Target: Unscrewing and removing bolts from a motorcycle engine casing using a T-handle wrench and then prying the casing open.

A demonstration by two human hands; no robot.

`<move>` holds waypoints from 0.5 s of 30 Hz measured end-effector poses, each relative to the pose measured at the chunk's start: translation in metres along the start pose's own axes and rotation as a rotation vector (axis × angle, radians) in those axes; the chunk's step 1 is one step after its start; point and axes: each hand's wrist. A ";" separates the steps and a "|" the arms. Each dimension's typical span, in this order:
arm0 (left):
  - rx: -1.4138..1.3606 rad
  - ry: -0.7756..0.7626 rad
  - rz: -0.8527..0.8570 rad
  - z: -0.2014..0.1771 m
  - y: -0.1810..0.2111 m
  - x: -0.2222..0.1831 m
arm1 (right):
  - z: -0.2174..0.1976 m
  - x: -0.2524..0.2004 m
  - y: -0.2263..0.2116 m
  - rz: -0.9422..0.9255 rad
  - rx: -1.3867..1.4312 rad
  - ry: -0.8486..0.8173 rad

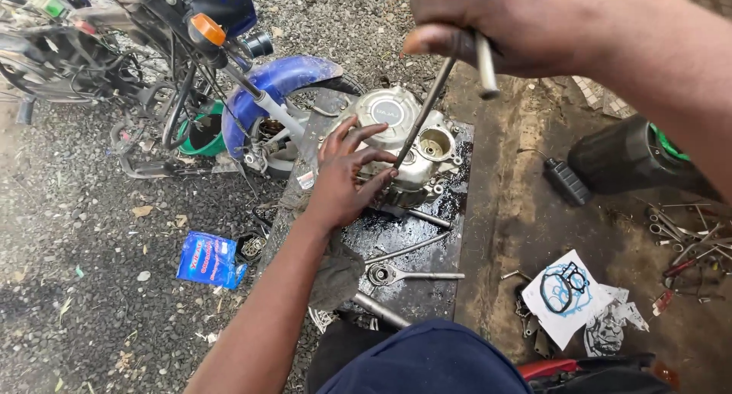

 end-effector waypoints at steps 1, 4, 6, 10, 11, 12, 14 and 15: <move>0.001 -0.002 -0.003 -0.005 -0.001 -0.003 | -0.001 0.004 -0.001 0.000 0.004 0.001; -0.066 0.041 -0.070 -0.017 -0.010 -0.003 | 0.000 0.016 0.003 -0.302 0.234 0.137; -0.018 0.100 -0.022 -0.022 -0.022 -0.002 | 0.004 0.025 0.007 -0.360 0.138 0.067; 0.076 0.026 0.085 -0.020 -0.016 -0.004 | 0.019 0.047 0.004 -0.310 0.299 0.091; 0.069 -0.012 0.042 -0.015 -0.009 -0.002 | 0.023 0.050 0.006 -0.289 0.263 0.080; 0.067 -0.046 -0.005 -0.013 -0.003 0.000 | 0.028 0.056 0.007 -0.274 0.229 0.074; 0.048 -0.028 0.015 -0.010 -0.008 -0.001 | 0.027 0.060 -0.003 -0.071 0.178 0.038; 0.023 -0.011 0.041 -0.006 -0.010 0.000 | 0.027 0.061 -0.008 0.136 0.122 -0.004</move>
Point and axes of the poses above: each hand's wrist, its own x-axis towards the middle knuckle, its own z-axis out of the palm, y = z × x, and after that the axes turned 11 degrees about -z, right-handed
